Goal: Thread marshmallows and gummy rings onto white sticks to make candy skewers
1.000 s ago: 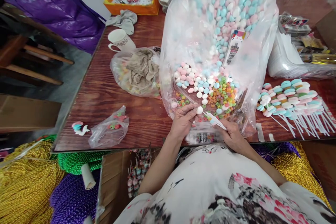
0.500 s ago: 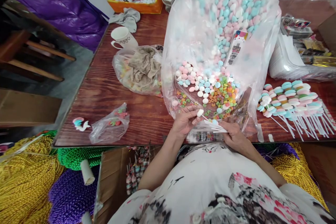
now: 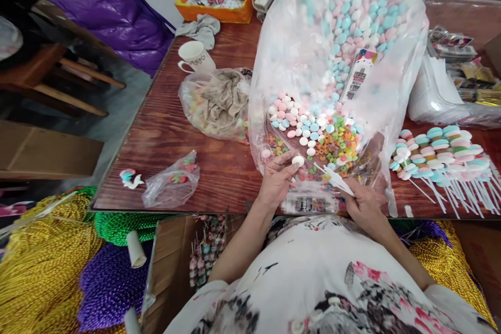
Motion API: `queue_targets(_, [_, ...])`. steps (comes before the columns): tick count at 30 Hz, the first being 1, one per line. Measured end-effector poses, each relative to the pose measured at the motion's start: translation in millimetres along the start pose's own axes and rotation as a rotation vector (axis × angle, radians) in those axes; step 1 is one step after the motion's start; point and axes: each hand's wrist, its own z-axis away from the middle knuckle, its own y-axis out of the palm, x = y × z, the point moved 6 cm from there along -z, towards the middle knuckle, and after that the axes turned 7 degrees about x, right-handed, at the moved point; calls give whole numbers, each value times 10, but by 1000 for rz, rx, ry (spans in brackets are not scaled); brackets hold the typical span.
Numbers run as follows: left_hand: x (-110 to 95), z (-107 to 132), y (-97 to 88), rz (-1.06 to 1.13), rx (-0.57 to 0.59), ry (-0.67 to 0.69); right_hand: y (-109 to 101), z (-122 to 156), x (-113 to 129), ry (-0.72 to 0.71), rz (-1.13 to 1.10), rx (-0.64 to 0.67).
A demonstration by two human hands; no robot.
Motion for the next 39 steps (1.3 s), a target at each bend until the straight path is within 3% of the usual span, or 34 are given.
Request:
queue_targets(5, [7,27,70,-17,-4,81,73,-64,170,-89,-47,34])
queue_targets(13, [58,67,105,-92,-37,223,141,-74,90,-9,-58,4])
queue_targets(17, [-53,132,94,-414,-80,478,191,-57,76,16,-124,-15])
queue_targets(20, [-148,162,151,-693,-17,582,258,-51,77,10,-155,-3])
queue_targets(23, [-163,137,216,-825,101,588,306,-49,70,-6,-197,-9])
queue_targets(28, [-73,77,276,-717,98,607,314,-117,120,-78,-243,-79])
queue_targets(33, [13,-17,363,-751,204,545,262,-248,46,-4,-227,-93])
queue_targets(36, [-96,-190,233,-787,215,405,159,-283,-88,60,-87,-63])
queue_targets(39, [-359,-377,63,-913,96,408,41,-301,-191,103,176,-6])
